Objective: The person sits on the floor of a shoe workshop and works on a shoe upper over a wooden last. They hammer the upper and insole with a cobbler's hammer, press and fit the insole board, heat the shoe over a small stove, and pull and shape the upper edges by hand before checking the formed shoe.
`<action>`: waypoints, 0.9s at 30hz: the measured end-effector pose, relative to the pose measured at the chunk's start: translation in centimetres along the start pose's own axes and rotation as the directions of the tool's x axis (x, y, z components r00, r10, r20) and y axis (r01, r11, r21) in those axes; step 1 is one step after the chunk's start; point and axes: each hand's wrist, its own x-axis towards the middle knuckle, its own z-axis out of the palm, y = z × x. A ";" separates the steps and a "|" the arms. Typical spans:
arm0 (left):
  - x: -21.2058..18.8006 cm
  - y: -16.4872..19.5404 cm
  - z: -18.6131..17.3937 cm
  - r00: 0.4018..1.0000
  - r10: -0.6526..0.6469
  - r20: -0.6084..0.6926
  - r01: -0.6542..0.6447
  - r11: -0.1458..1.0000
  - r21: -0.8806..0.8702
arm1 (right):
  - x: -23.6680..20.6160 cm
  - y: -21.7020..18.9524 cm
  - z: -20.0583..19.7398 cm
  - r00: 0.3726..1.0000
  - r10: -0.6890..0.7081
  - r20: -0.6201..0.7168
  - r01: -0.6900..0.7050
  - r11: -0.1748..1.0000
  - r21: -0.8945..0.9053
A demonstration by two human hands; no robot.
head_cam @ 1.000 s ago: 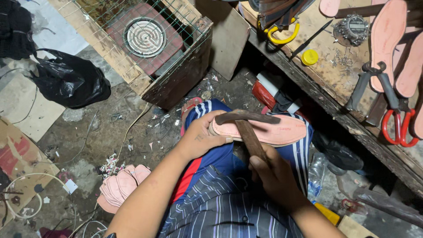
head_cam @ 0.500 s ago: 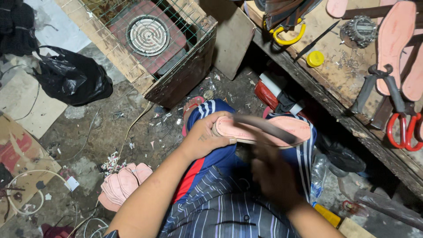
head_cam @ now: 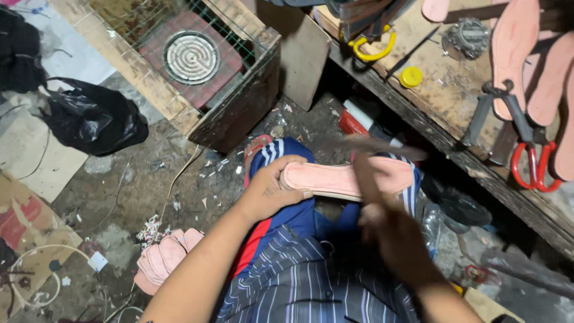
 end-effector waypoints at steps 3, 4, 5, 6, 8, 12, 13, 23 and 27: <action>-0.2 2.8 0.8 1.000 0.003 -0.027 0.009 0.894 0.447 | 0.5 3.0 -5.8 0.924 -0.174 -0.339 0.122 0.978 -0.168; -0.2 3.6 1.4 0.998 -0.038 -0.044 0.058 0.745 0.665 | 0.5 4.3 -8.2 0.845 -0.303 -0.440 0.158 0.928 -0.336; -0.4 4.4 1.9 0.995 -0.066 -0.074 0.098 0.540 0.836 | 0.7 5.6 -10.5 0.747 -0.439 -0.499 0.165 0.850 -0.500; -0.2 5.0 2.6 0.990 -0.081 -0.113 0.132 0.297 0.946 | 0.9 7.0 -13.1 0.726 -0.458 -0.512 0.077 0.794 -0.603; 0.8 5.4 4.4 0.995 0.100 0.030 -0.036 0.060 0.998 | 1.4 10.0 -17.2 0.691 -0.477 -0.543 -0.063 0.708 -0.703; 3.0 3.7 8.7 0.981 0.100 0.165 -0.150 -0.137 0.979 | 3.4 14.5 -21.9 0.668 -0.419 -0.614 -0.221 0.676 -0.702; 3.7 3.2 9.3 0.978 0.122 0.171 -0.158 -0.106 0.982 | 3.7 14.9 -22.4 0.674 -0.385 -0.630 -0.257 0.678 -0.689; 2.3 1.5 9.3 0.927 -0.110 0.358 0.190 0.962 -0.197 | 1.7 5.4 -9.1 0.606 -0.787 0.117 0.793 0.588 -0.156; -0.7 3.2 9.5 0.941 -0.039 0.337 0.176 0.906 -0.385 | -2.4 2.5 -2.5 0.867 -0.330 0.374 0.060 0.813 0.579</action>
